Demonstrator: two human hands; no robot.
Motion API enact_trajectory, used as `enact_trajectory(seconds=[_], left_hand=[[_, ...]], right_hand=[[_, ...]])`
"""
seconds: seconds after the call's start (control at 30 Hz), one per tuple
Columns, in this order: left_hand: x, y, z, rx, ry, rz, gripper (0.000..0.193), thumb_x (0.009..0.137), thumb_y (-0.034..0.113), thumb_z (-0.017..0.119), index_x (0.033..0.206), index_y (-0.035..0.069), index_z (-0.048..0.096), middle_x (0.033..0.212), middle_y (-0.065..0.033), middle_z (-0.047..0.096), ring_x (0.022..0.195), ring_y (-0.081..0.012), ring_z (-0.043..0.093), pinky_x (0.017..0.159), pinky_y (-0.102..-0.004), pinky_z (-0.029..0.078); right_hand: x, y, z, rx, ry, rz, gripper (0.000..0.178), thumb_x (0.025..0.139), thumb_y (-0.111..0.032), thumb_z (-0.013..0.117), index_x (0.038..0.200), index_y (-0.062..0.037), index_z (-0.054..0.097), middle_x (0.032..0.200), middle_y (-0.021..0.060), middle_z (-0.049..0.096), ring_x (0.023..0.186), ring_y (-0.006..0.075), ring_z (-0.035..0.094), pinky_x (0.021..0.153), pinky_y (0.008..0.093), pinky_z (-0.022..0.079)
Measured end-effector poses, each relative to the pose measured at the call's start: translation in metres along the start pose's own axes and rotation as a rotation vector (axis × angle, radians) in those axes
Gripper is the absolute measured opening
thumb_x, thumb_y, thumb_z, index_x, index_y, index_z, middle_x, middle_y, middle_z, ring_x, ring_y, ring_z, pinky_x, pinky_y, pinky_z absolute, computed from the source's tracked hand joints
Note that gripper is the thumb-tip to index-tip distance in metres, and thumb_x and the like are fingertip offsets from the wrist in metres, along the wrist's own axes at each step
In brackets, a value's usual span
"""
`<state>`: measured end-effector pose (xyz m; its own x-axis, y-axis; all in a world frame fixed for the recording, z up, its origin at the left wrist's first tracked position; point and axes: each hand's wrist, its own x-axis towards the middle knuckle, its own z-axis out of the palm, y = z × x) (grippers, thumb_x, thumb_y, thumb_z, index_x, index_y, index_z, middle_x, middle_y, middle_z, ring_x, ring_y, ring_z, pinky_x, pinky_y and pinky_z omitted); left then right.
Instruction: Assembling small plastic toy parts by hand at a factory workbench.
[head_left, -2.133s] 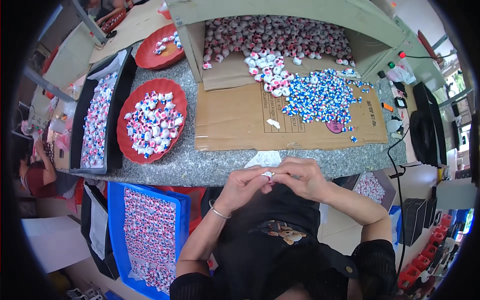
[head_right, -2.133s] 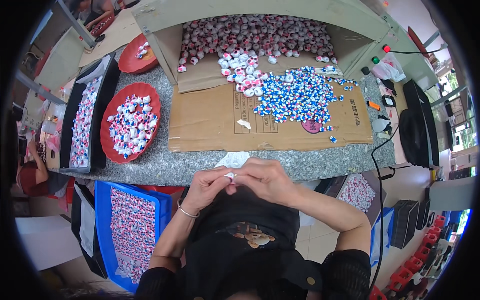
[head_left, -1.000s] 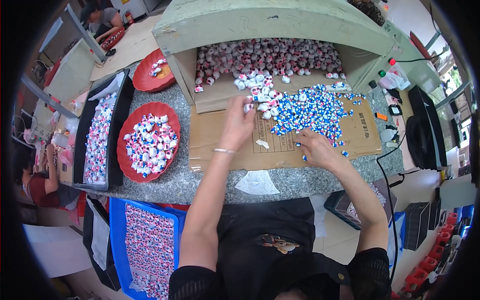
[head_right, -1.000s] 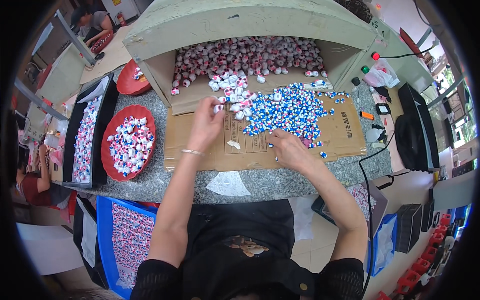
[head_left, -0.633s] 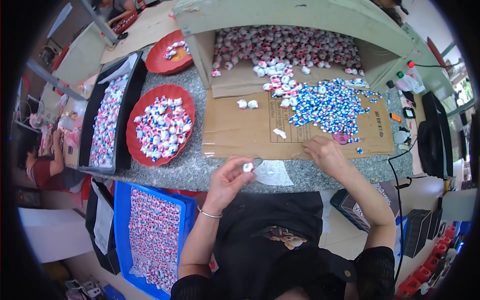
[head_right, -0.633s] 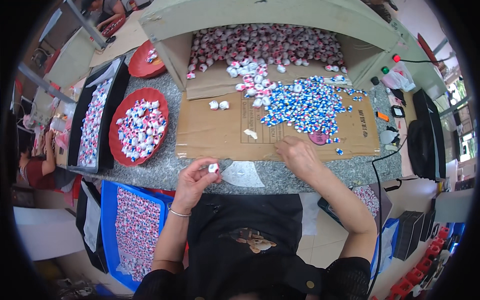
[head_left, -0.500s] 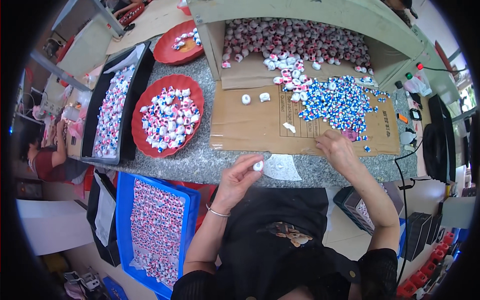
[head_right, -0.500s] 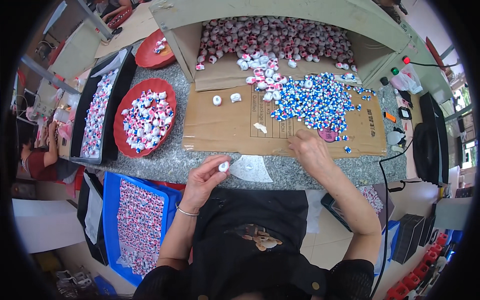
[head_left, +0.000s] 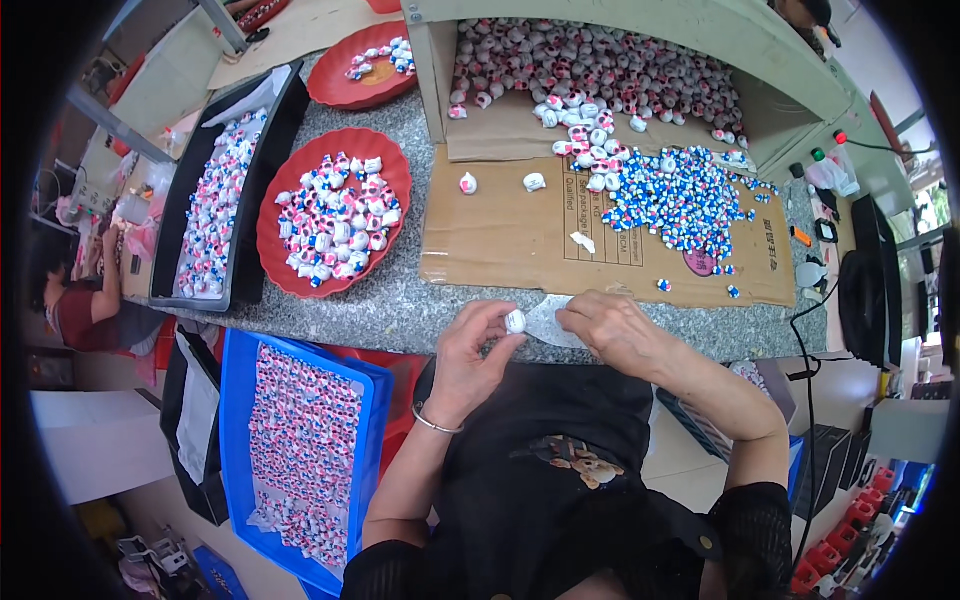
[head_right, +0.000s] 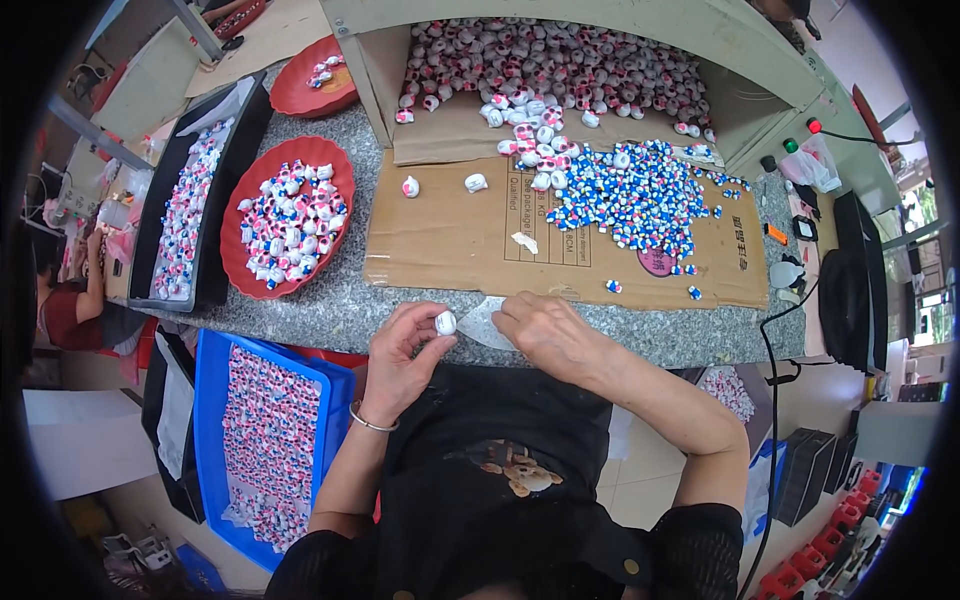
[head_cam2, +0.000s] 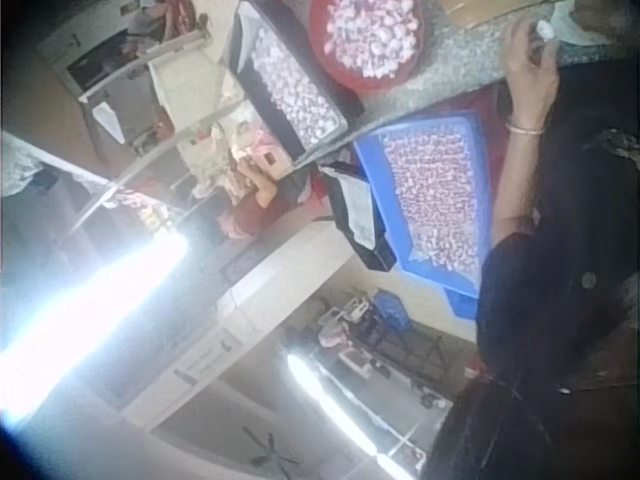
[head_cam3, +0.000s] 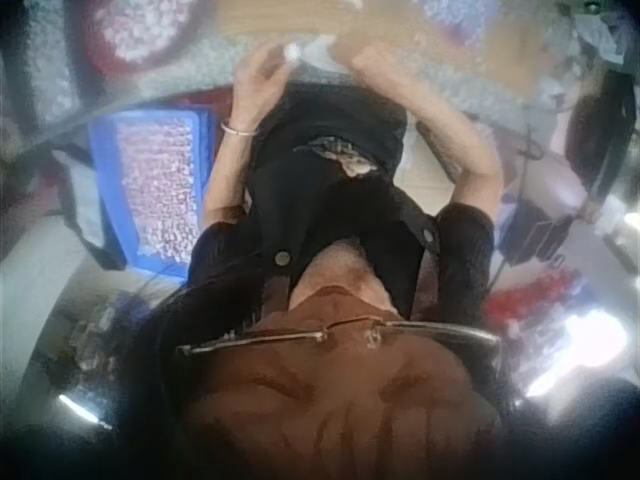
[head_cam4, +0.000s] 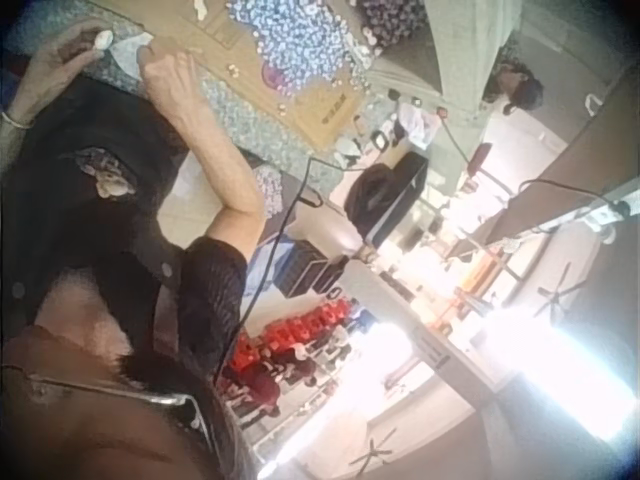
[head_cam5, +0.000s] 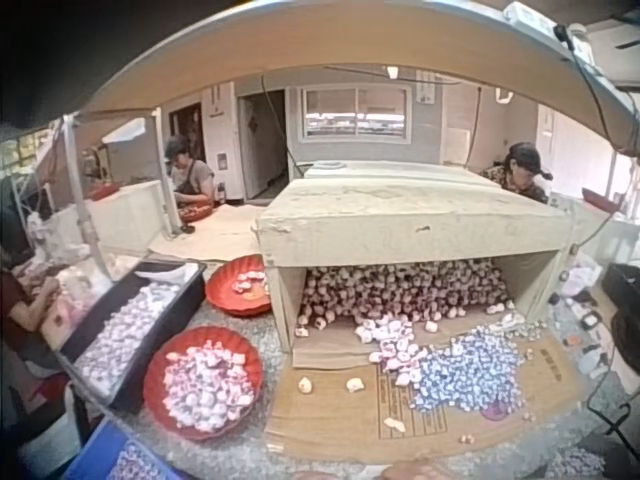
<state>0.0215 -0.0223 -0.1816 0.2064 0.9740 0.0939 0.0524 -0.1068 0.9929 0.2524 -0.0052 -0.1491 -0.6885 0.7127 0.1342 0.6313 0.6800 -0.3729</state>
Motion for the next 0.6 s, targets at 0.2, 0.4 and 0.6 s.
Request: enact_trajectory(seconds=[0.2, 0.4, 0.6], left_hand=[[0.001, -0.012, 0.013, 0.167, 0.082, 0.2, 0.034, 0.077, -0.008, 0.071, 0.109, -0.001, 0.063, 0.106, -0.0126, 0.062, 0.084, -0.0189, 0.066, 0.072, -0.0275, 0.057], [0.001, -0.018, 0.032, 0.325, 0.078, 0.414, 0.034, 0.075, -0.005, 0.073, 0.107, 0.001, 0.064, 0.104, -0.0126, 0.064, 0.081, -0.0225, 0.066, 0.068, -0.0305, 0.056], [0.01, -0.003, 0.027, 0.009, -0.279, 0.212, 0.03, 0.084, -0.001, 0.068, 0.114, 0.0, 0.067, 0.097, -0.0099, 0.067, 0.08, -0.0153, 0.066, 0.068, -0.0254, 0.054]], right_hand=[[-0.005, -0.007, 0.003, 0.281, 0.266, 0.184, 0.014, 0.081, -0.002, 0.066, 0.095, 0.0012, 0.067, 0.081, 0.0127, 0.063, 0.073, 0.0274, 0.064, 0.064, 0.0358, 0.051], [-0.014, -0.015, 0.005, 1.227, 0.3, 0.714, 0.015, 0.091, -0.007, 0.066, 0.102, 0.0024, 0.07, 0.083, 0.0047, 0.068, 0.075, 0.0096, 0.062, 0.068, 0.0242, 0.051], [-0.023, -0.022, -0.009, 1.012, 0.255, 0.53, 0.017, 0.089, -0.005, 0.068, 0.104, -0.0002, 0.071, 0.085, 0.0053, 0.068, 0.074, 0.0117, 0.063, 0.066, 0.0252, 0.051]])
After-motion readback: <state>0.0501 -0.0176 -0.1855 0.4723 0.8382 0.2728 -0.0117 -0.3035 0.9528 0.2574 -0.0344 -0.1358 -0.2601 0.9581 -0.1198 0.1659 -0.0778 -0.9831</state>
